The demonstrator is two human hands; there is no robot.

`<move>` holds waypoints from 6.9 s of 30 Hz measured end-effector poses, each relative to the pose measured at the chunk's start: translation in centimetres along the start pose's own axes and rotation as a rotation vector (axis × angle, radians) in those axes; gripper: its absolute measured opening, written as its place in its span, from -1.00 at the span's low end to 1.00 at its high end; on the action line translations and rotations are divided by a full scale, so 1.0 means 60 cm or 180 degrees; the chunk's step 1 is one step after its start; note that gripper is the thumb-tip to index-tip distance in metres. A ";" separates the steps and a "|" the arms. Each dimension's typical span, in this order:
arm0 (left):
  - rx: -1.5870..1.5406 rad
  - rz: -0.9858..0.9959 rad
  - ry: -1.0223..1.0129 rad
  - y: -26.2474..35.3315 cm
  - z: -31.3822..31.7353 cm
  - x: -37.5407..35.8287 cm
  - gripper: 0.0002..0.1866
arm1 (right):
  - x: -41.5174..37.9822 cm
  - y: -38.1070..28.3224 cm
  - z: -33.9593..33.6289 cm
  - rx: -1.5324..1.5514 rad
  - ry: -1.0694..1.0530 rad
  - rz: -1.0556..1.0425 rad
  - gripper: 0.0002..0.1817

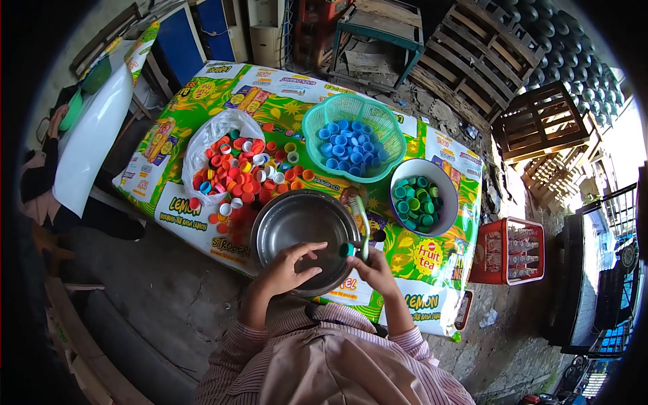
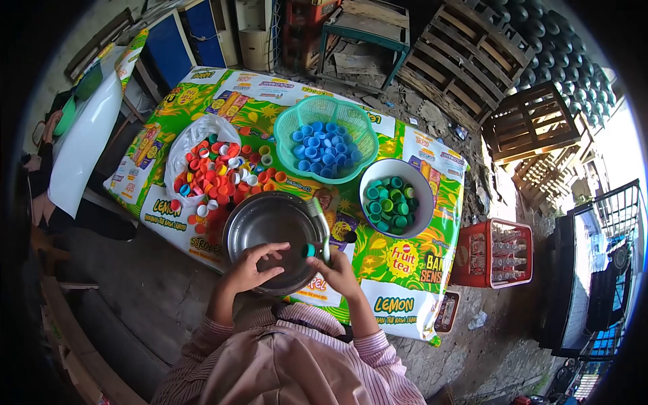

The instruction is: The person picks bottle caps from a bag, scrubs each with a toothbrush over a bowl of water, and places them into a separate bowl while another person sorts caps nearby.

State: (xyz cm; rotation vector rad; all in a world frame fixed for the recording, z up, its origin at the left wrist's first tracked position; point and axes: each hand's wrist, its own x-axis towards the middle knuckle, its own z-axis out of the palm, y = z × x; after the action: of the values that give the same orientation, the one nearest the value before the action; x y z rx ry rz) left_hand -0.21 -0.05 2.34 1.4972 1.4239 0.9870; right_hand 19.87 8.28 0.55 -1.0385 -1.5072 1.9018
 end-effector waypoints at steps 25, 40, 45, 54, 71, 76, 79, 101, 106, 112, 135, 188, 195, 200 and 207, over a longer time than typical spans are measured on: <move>0.2839 -0.0392 0.3026 -0.243 -0.354 0.126 -0.81 | -0.019 0.002 -0.069 -0.2543 0.2745 -0.1261 -0.41; 0.2980 -0.1014 0.1396 -0.271 -0.362 0.233 -0.78 | -0.007 0.001 0.007 -0.2512 0.2158 -0.0880 -0.40; 0.1745 -0.0501 0.1876 -0.308 -0.406 0.221 -0.72 | -0.001 -0.001 0.010 -0.2498 0.2187 -0.1088 -0.41; 0.1032 -0.0282 0.2016 -0.264 -0.403 0.173 -0.70 | 0.000 -0.017 0.024 -0.2451 0.1927 -0.1247 -0.44; -0.0845 -0.0005 0.0408 -0.106 0.000 0.028 -0.67 | -0.061 -0.002 0.013 -0.2030 0.1798 -0.1119 -0.54; 0.0086 0.0222 0.0412 -0.127 0.017 0.037 -0.62 | -0.081 0.004 0.009 -0.2004 0.1803 -0.1145 -0.55; 0.0768 0.0404 0.0414 -0.122 0.014 0.043 -0.58 | -0.092 0.010 0.006 -0.2006 0.1826 -0.1189 -0.55; 0.1055 0.0620 0.0319 -0.156 0.032 0.048 -0.83 | -0.115 0.010 0.009 -0.2083 0.1875 -0.1008 -0.58; -0.1986 -0.0854 0.0660 -0.142 0.041 0.047 -0.84 | -0.112 -0.003 0.024 -0.2187 0.1800 -0.1008 -0.57; -0.2958 -0.1539 0.0398 -0.136 0.049 0.031 -0.80 | -0.095 -0.013 0.040 -0.2141 0.1488 -0.0849 -0.54; -0.3957 -0.1035 0.0353 -0.093 -0.004 0.014 -0.92 | -0.060 0.012 0.138 -0.2803 0.1021 -0.0875 -0.41; -0.2003 -0.0302 0.0169 -0.085 0.012 0.014 -0.84 | -0.101 0.005 0.149 -0.2017 0.1308 -0.0666 -0.47; -0.1817 -0.0086 0.0039 -0.086 0.010 0.010 -0.84 | -0.082 0.005 0.147 -0.1982 0.1178 -0.0522 -0.48; -0.2430 -0.0449 0.0032 -0.084 -0.002 0.017 -0.85 | -0.111 -0.004 0.133 -0.2031 0.1159 -0.0709 -0.48; -0.1777 -0.0159 0.0337 -0.074 -0.004 0.013 -0.53 | -0.082 0.006 0.137 -0.1957 0.0991 -0.0611 -0.46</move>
State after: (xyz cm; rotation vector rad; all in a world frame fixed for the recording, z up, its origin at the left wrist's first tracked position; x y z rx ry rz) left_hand -1.97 0.83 -1.73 1.0056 1.1206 1.3157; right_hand 16.14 -0.37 2.28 -1.3114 -1.9588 1.0950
